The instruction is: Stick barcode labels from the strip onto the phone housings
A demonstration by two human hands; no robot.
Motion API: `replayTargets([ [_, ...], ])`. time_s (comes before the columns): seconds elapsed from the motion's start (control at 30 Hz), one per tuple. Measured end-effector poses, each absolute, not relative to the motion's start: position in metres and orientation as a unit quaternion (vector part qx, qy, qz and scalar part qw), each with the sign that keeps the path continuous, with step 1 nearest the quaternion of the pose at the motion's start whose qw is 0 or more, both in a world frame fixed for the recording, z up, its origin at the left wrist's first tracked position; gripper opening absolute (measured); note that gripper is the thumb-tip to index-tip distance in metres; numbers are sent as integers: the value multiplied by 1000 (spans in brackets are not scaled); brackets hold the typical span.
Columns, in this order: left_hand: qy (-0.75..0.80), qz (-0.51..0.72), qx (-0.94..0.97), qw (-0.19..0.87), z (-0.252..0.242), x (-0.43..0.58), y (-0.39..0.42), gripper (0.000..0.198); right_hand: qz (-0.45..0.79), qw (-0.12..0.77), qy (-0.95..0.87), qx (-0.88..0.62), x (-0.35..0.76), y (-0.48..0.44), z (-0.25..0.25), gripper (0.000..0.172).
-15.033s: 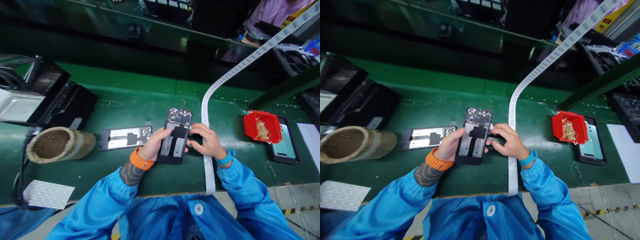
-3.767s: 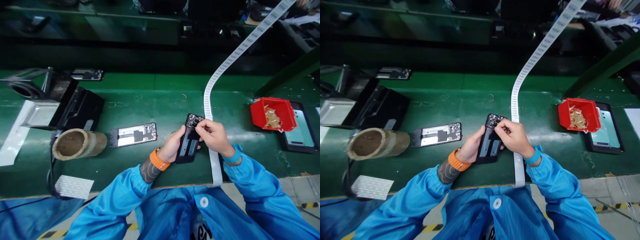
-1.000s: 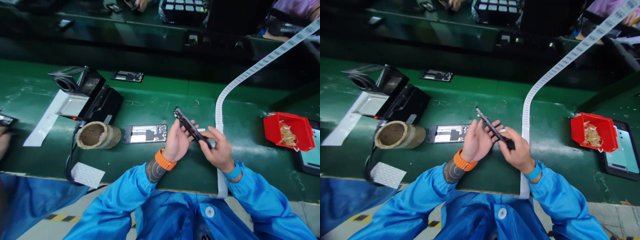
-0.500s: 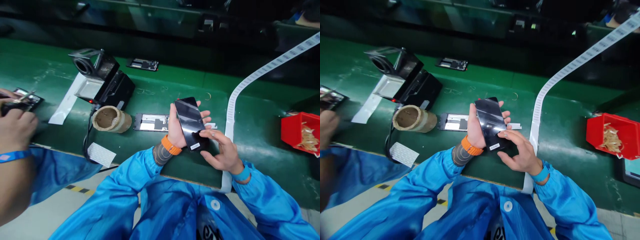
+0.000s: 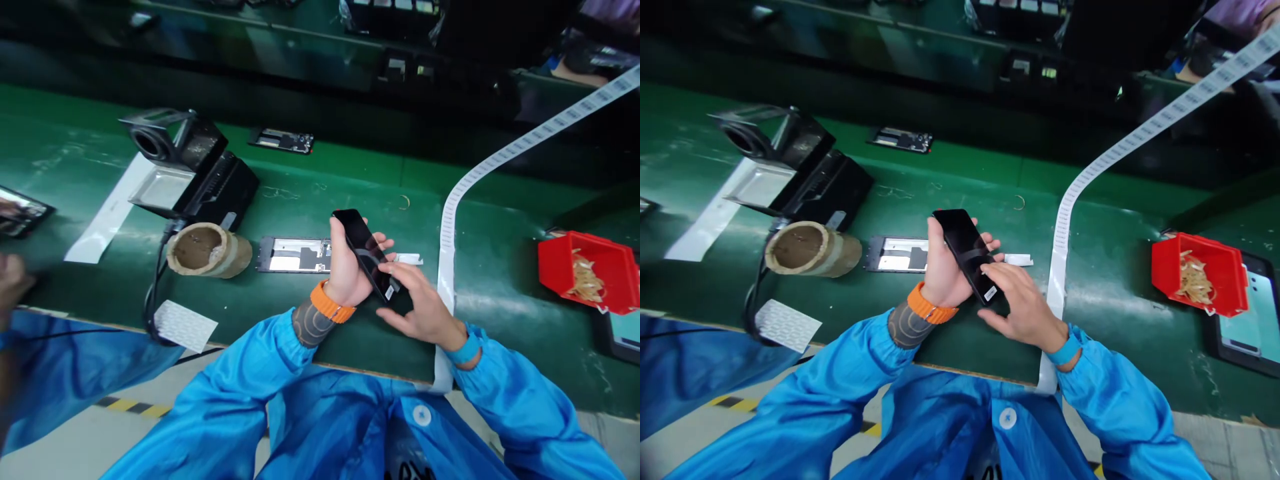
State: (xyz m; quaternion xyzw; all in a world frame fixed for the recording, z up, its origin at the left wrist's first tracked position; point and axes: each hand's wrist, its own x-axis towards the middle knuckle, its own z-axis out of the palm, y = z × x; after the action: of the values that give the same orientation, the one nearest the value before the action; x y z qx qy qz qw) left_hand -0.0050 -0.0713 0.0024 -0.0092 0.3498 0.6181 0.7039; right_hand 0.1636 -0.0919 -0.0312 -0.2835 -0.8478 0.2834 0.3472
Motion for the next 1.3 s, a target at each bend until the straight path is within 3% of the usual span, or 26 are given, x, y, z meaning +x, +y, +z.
replayTargets([
  [0.1, 336, 621, 30, 708, 4, -6, -69, 52, 337, 406, -768, -361, 163, -95, -34, 65],
  [0.17, 299, 624, 64, 719, 8, -7, -68, 55, 411, 457, -677, -405, 164, -96, -35, 63],
  [0.37, 231, 616, 59, 751, 13, -7, -71, 87, 568, 457, -555, -400, 156, -98, -36, 74],
  [0.53, 248, 549, 57, 796, 7, -17, -71, 120, 522, 445, -600, -412, 154, -97, -36, 70],
  [0.67, 247, 496, 78, 829, 3, -22, -69, 108, 424, 522, -581, -459, 167, -82, -31, 32],
  [0.73, 249, 481, 85, 836, -1, -19, -70, 95, 416, 515, -579, -475, 173, -78, -27, 15],
  [0.87, 276, 431, 70, 856, -12, -7, -74, 68, 501, 395, -626, -447, 175, -82, -16, 26],
  [1.0, 317, 387, 79, 862, -21, 3, -80, 58, 591, 280, -645, -396, 173, -83, -9, 31],
  [1.23, 354, 367, 177, 842, -21, 11, -86, 61, 619, 273, -637, -370, 177, -79, -7, 31],
  [1.3, 354, 383, 210, 827, -19, 13, -87, 71, 624, 280, -635, -359, 177, -79, -6, 31],
])
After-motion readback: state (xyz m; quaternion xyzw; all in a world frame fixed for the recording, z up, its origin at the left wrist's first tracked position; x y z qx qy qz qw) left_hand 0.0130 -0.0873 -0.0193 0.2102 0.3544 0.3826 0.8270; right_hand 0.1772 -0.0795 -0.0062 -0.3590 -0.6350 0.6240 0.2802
